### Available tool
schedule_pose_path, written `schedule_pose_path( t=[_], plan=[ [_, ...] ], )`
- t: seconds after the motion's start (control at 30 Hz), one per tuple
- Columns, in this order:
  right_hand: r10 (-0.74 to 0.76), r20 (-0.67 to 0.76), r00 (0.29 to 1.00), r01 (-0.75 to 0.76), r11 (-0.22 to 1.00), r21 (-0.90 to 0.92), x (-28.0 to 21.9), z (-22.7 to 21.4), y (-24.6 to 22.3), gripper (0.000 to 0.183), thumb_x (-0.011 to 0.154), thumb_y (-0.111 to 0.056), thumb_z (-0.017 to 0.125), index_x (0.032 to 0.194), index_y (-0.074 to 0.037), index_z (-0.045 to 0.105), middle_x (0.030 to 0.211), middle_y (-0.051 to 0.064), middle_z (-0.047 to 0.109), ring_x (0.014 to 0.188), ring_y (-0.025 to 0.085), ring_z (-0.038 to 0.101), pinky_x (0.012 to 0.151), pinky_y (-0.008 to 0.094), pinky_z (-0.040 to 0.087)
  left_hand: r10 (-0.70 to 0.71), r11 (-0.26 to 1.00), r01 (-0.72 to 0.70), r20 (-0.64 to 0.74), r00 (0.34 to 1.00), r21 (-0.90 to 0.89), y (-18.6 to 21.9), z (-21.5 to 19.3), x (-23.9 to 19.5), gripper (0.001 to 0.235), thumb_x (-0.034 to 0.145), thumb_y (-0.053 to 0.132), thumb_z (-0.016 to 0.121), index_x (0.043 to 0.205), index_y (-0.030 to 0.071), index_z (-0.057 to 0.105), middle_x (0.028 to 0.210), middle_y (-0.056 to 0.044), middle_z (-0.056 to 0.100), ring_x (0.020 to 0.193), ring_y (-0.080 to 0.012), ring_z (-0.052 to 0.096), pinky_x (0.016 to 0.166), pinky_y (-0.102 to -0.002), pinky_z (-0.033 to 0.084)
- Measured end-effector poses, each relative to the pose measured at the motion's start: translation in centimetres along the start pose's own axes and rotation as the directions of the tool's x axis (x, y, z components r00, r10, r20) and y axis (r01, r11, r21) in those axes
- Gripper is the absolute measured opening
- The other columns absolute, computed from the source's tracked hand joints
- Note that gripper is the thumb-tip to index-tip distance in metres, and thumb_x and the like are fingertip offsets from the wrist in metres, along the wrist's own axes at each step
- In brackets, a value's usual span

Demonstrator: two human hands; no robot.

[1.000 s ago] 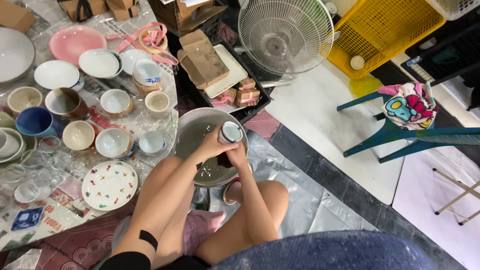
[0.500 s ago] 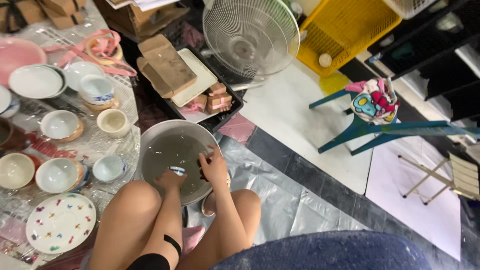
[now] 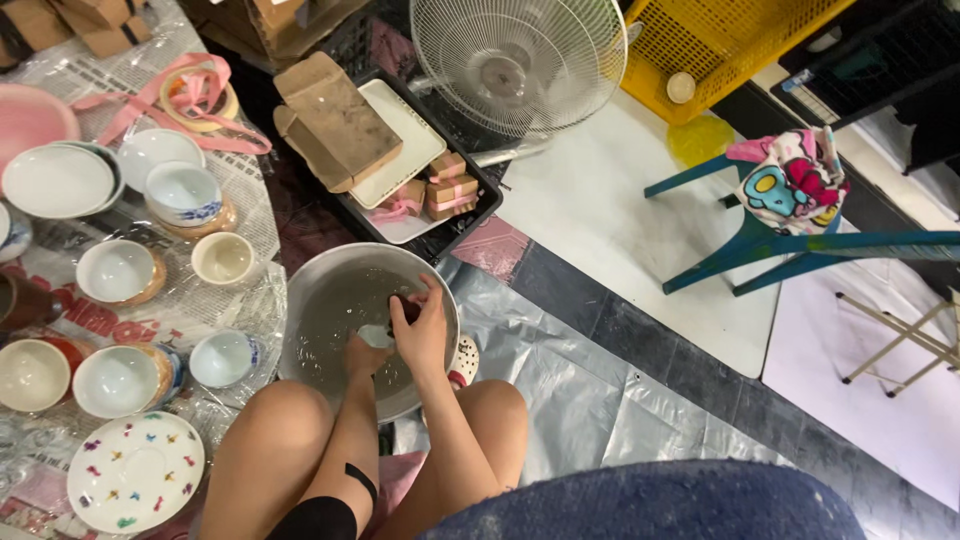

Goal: The person sits on the floor and washes various ceramic bowls and cups using a dark cloth and a metal basin of water. They wipe the interior and exterior of each item and place them on a nearby table.

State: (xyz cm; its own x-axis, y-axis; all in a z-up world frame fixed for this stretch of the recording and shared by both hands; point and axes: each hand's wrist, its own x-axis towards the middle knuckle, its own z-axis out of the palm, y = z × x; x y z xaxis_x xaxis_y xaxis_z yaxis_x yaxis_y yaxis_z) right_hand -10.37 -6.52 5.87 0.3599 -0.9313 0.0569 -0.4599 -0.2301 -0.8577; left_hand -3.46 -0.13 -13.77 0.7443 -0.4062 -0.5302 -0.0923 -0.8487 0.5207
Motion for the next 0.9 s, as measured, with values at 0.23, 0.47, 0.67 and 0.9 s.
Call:
schedule_pose_path(
  t=[0.23, 0.47, 0.67, 0.9],
  plan=[
    [0.157, -0.128, 0.979, -0.126, 0.967, 0.220, 1.3, 0.9, 2.9, 0.047, 0.089, -0.016, 0.072, 0.132, -0.007, 0.055, 0.102, 0.008, 0.067, 0.088, 0.022, 0.069, 0.081, 0.035, 0.055, -0.065, 0.854, -0.165, -0.416, 0.907, -0.493, 2.5, 0.7, -0.4, 0.104, 0.058, 0.025, 0.097, 0.146, 0.001, 0.047, 0.136, -0.023, 0.063, 0.126, -0.0385, 0.060, 0.105, -0.045, 0.047],
    [0.097, -0.119, 0.988, -0.042, 0.917, 0.397, 2.0, 0.9, 10.2, 0.060, 0.080, -0.010, 0.076, 0.133, -0.007, 0.049, 0.117, 0.014, 0.062, 0.103, 0.023, 0.066, 0.087, 0.034, 0.055, 0.147, 0.707, -0.420, -0.462, 0.874, -0.569, 7.1, -2.8, -3.3, 0.088, 0.062, 0.016, 0.093, 0.136, -0.001, 0.050, 0.130, -0.021, 0.066, 0.121, -0.0337, 0.063, 0.102, -0.042, 0.050],
    [0.055, -0.115, 0.992, -0.024, 0.967, 0.252, 1.6, 0.2, 12.7, 0.052, 0.082, -0.012, 0.079, 0.127, -0.005, 0.055, 0.118, 0.016, 0.069, 0.108, 0.025, 0.068, 0.093, 0.034, 0.054, 0.596, 0.680, -0.661, -0.285, 0.751, -0.317, 9.3, -14.0, -9.1, 0.078, 0.062, 0.025, 0.094, 0.131, 0.013, 0.060, 0.126, -0.012, 0.071, 0.121, -0.0350, 0.067, 0.100, -0.045, 0.053],
    [0.066, -0.059, 0.996, -0.054, 0.979, 0.195, 0.7, -0.1, 11.4, 0.044, 0.083, -0.013, 0.074, 0.124, -0.006, 0.061, 0.118, 0.014, 0.074, 0.103, 0.025, 0.072, 0.091, 0.036, 0.056, 0.674, 0.738, -0.650, -0.160, 0.721, 0.182, 7.2, -17.4, -8.9, 0.084, 0.056, 0.026, 0.094, 0.132, 0.019, 0.059, 0.128, -0.008, 0.063, 0.121, -0.0452, 0.052, 0.096, -0.053, 0.050]
  ],
)
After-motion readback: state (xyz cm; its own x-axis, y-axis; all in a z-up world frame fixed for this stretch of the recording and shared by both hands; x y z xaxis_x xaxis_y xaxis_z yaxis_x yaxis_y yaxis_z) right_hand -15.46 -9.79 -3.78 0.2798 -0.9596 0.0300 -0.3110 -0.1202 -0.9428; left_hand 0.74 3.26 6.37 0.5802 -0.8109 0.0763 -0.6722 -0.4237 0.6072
